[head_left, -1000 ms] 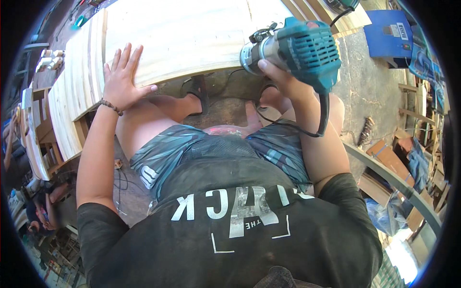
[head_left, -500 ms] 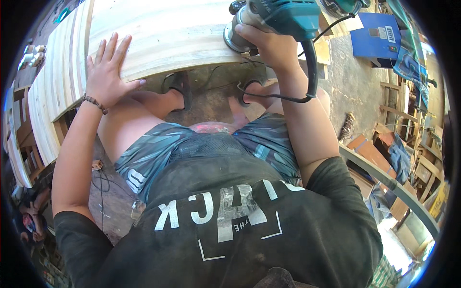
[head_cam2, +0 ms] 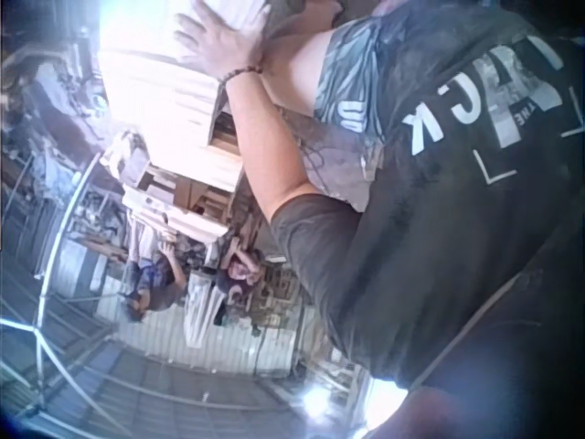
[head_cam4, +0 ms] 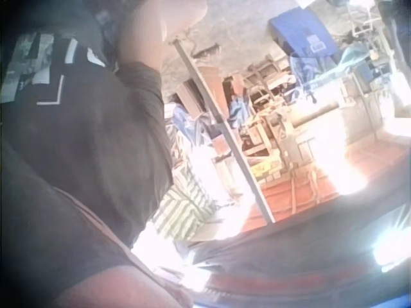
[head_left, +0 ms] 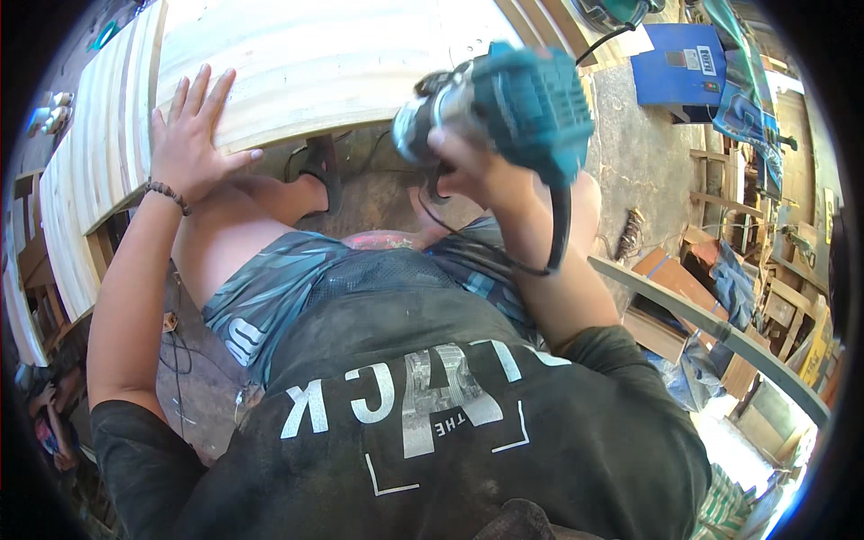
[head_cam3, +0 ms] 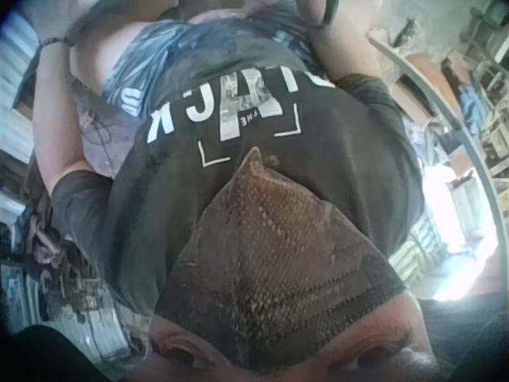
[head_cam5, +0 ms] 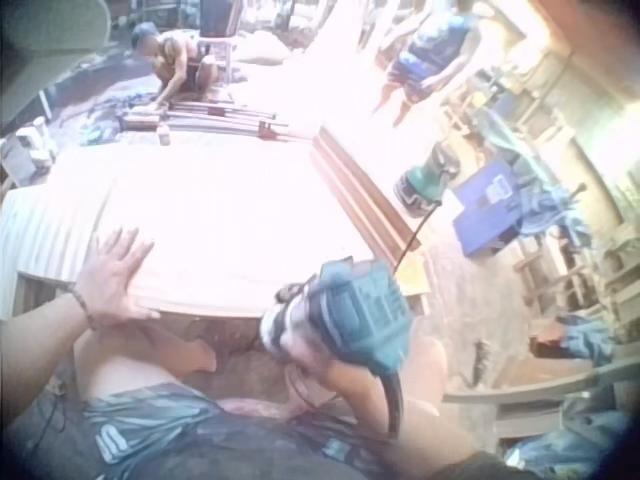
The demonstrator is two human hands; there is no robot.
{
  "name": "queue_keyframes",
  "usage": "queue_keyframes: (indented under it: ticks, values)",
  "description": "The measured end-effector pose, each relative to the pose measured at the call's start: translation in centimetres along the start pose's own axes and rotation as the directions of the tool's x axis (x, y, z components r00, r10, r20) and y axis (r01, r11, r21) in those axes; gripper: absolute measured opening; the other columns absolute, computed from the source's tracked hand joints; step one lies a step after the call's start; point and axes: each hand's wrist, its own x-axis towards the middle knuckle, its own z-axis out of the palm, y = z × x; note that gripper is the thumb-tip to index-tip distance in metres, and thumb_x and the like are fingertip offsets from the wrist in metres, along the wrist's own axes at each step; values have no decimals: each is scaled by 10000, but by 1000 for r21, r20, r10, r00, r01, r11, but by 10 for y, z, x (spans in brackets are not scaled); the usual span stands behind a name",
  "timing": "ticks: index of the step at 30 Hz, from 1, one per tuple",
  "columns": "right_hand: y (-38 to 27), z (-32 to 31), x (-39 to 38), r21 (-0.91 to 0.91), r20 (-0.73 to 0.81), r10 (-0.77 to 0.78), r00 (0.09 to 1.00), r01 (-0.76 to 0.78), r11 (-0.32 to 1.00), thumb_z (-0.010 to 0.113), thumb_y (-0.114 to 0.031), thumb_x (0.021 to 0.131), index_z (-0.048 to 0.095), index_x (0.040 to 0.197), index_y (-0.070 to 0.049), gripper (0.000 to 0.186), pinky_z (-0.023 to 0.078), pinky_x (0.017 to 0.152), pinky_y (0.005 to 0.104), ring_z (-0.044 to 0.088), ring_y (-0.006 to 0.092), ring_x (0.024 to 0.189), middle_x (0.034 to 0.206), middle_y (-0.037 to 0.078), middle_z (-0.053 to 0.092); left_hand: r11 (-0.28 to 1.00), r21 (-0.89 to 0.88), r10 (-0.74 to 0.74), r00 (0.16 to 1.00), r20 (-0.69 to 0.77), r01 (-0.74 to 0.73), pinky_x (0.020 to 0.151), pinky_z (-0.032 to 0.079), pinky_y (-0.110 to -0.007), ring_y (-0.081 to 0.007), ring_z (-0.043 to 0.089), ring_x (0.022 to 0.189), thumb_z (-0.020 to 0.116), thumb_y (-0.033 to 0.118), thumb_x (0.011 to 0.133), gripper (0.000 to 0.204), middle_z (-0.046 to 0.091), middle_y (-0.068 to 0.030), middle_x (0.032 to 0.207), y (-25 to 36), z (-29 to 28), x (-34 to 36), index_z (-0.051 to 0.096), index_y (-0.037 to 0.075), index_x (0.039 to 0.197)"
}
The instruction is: Using a handheld router to edge or groove wooden boards in a workshop.
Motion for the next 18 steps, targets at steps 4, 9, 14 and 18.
queue_keyframes:
  ticks: [4,9,14,18]
  values:
    - [-15,-15,-15,-120,3,-121,993,120,985,853,-132,671,519,1290,-46,708,460,964,393,536,225,1119,1195,76,546,1000,28,-9,999,30,8,1150,186,-668,-378,236,1496,818,550,629,1126,229,-70,1652,2,-2,2,267,307,1580]
    - [2,-21,-2,407,-119,447,887,-367,836,820,-135,721,555,1243,-56,590,499,911,415,585,212,1042,1113,76,595,999,41,-4,1000,18,3,1139,219,-673,-379,255,1488,796,594,639,1109,245,-67,1645,1,2,2,264,329,1575]
    - [27,-12,12,325,-165,314,935,-249,912,817,-112,717,581,1240,-43,579,483,913,406,584,238,1046,1120,83,605,1000,-12,17,998,-59,-17,1142,224,-678,-374,266,1485,780,643,645,1101,243,-48,1645,-3,3,0,259,355,1571]
    - [36,-8,16,246,-67,199,978,-177,953,788,-90,721,469,1337,-22,697,445,1007,419,533,248,1143,1225,108,531,1000,-11,1,1000,-4,-2,1141,213,-680,-381,242,1493,815,539,586,1144,247,-60,1646,-3,5,1,285,310,1573]
